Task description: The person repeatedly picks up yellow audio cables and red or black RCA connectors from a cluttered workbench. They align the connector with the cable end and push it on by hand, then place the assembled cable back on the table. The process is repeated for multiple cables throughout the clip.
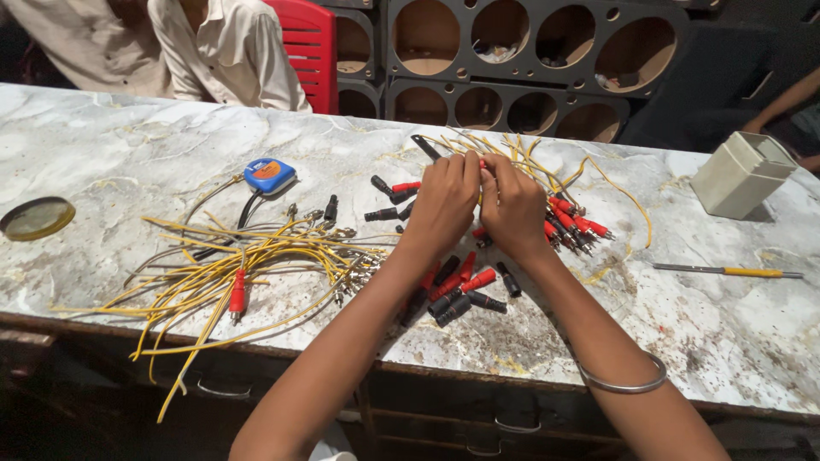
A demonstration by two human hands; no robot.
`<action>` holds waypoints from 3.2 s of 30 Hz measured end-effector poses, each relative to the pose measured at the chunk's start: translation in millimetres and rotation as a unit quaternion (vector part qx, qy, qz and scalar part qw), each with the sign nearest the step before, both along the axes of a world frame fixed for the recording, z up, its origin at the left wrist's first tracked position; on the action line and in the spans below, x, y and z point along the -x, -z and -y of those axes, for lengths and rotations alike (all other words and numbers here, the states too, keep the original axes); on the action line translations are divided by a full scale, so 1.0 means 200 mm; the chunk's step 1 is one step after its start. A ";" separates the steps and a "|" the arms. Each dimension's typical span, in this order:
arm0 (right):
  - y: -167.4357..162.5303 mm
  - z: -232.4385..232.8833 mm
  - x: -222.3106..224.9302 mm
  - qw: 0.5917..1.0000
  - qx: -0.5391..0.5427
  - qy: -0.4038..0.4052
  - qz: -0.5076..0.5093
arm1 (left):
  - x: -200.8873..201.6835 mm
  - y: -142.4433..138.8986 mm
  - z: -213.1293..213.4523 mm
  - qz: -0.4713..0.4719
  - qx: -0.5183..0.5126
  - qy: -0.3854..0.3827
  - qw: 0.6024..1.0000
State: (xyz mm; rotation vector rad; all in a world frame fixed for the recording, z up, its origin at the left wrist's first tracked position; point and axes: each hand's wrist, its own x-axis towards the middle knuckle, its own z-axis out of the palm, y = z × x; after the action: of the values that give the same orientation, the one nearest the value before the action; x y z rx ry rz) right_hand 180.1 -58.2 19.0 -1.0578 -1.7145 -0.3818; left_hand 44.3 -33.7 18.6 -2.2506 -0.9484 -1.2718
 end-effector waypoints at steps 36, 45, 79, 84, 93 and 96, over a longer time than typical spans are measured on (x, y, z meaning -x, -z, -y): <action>0.01 -0.02 -0.02 1.000 0.012 0.008 -0.012 | 0.05 0.06 -0.08 0.156 0.139 0.190 0.959; 0.01 -0.02 -0.01 1.000 0.004 0.001 -0.013 | 0.08 0.00 -0.05 0.224 0.237 0.221 0.919; -0.02 -0.03 -0.02 0.998 0.008 -0.024 -0.061 | 0.10 -0.02 -0.01 0.148 0.133 0.086 0.976; -0.02 -0.03 -0.03 0.998 0.005 0.002 -0.059 | 0.10 0.01 -0.05 0.087 0.091 0.117 0.985; -0.02 -0.03 -0.03 0.997 0.016 0.015 -0.078 | 0.08 0.05 -0.08 0.133 0.102 0.167 0.972; -0.02 -0.03 -0.02 0.997 0.019 0.022 -0.074 | 0.08 0.03 -0.07 0.172 0.141 0.176 0.959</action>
State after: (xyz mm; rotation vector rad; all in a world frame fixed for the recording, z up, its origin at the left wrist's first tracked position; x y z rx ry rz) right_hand 184.9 -52.8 22.4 -1.1252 -1.5741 -0.2929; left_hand 28.2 -19.6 12.1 -2.5534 -0.9185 -1.8339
